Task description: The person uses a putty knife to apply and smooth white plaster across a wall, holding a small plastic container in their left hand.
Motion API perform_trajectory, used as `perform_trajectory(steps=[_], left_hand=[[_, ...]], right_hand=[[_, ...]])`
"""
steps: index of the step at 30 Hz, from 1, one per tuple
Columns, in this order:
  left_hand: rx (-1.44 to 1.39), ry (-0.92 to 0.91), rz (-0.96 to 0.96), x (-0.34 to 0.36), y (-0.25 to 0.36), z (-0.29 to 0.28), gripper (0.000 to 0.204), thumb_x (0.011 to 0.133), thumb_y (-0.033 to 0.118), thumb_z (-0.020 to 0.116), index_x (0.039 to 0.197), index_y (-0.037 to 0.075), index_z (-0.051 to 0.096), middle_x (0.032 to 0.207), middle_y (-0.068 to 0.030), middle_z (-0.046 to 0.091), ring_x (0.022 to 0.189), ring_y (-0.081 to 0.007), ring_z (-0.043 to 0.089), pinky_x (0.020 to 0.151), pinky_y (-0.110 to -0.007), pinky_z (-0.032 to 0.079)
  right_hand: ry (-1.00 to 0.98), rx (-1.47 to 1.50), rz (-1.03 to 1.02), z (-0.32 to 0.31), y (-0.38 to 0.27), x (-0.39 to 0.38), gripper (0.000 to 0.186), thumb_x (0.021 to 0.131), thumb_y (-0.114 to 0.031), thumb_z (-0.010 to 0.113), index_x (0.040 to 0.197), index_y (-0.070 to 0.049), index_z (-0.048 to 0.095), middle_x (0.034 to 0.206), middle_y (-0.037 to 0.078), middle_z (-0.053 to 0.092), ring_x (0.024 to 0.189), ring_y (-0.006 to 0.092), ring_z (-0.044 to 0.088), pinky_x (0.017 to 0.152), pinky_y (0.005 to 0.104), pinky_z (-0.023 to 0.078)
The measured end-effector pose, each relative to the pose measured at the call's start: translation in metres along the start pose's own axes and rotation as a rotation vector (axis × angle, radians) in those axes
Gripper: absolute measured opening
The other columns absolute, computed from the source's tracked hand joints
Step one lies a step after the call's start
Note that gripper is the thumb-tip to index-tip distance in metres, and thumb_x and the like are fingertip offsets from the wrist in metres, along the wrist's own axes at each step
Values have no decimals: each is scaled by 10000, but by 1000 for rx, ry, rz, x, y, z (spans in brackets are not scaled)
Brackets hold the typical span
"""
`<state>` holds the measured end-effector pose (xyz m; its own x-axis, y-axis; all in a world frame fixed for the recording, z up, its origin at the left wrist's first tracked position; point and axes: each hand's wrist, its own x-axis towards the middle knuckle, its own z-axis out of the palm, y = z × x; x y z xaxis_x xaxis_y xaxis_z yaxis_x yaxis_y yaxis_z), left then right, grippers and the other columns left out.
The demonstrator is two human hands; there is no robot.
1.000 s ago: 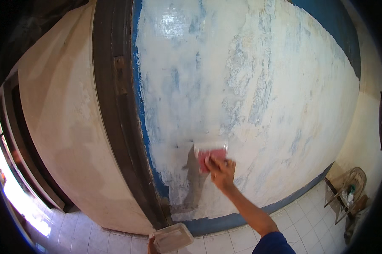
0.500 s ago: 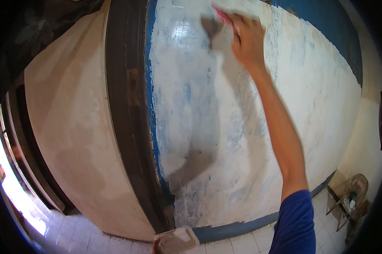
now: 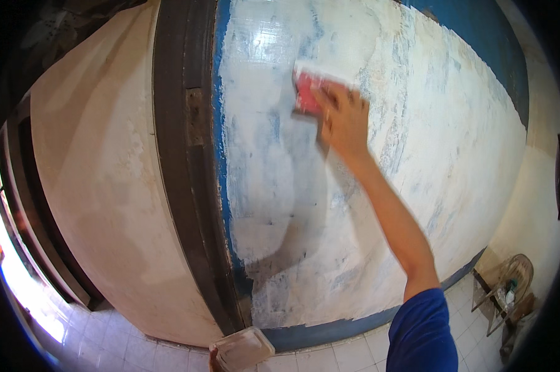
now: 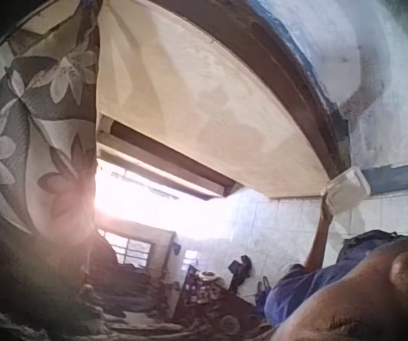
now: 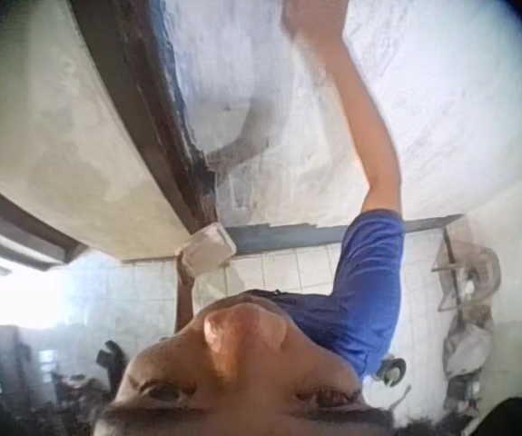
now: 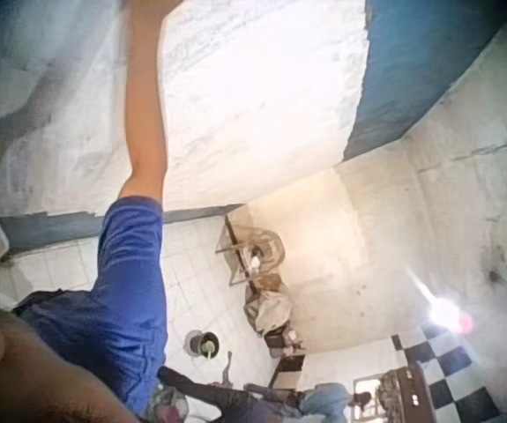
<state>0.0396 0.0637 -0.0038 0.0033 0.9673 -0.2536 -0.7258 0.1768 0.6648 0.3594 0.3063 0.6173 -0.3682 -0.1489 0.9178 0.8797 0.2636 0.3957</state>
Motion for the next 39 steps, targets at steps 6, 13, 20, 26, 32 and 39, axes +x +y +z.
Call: perform_trajectory(steps=[6, 13, 20, 26, 32, 39], left_hand=[[6, 20, 27, -5, 5, 2, 683, 907, 546, 480, 1361, 37, 455, 1313, -171, 538, 1200, -314, 525, 1030, -459, 430], [57, -7, 66, -9, 7, 21, 672, 912, 541, 476, 1362, 42, 454, 1315, -170, 536, 1202, -313, 523, 1031, -457, 429], [15, -163, 98, 3, 7, 13, 627, 943, 516, 440, 1359, 47, 450, 1313, -163, 538, 1205, -307, 519, 1030, -447, 428], [145, -141, 268, 14, -6, 11, 663, 931, 547, 443, 1377, 56, 436, 1332, -155, 530, 1240, -301, 493, 1080, -451, 369], [-76, 76, 122, -18, 22, 11, 628, 905, 470, 495, 1367, 47, 450, 1326, -133, 544, 1209, -293, 526, 1036, -426, 404], [-30, 3, 34, -9, 26, 51, 609, 917, 475, 496, 1351, 48, 467, 1291, -109, 567, 1209, -266, 522, 1053, -398, 381]], right_hand=[[-346, 207, 167, -46, -112, -218, 521, 755, -65, 585, 1253, -213, 623, 1203, 4, 548, 926, 259, 463, 820, 428, 336], [-434, 378, 69, -93, -137, -247, 531, 757, -80, 552, 1265, -220, 610, 1262, 0, 543, 959, 226, 502, 837, 433, 341], [347, 57, -118, -11, 15, 165, 461, 755, -34, 612, 1150, -260, 687, 1020, 7, 641, 895, 271, 545, 773, 415, 410], [244, -68, -47, 23, 34, 209, 222, 801, -131, 580, 986, -111, 701, 965, 100, 647, 924, 342, 547, 790, 479, 424], [48, 57, -47, 18, -62, -2, 411, 743, -88, 626, 1146, -164, 654, 1071, 17, 585, 977, 275, 500, 813, 422, 398], [-368, 329, 93, -54, -162, -292, 492, 708, -41, 614, 1173, -194, 661, 1259, -23, 542, 885, 239, 483, 792, 398, 357]])
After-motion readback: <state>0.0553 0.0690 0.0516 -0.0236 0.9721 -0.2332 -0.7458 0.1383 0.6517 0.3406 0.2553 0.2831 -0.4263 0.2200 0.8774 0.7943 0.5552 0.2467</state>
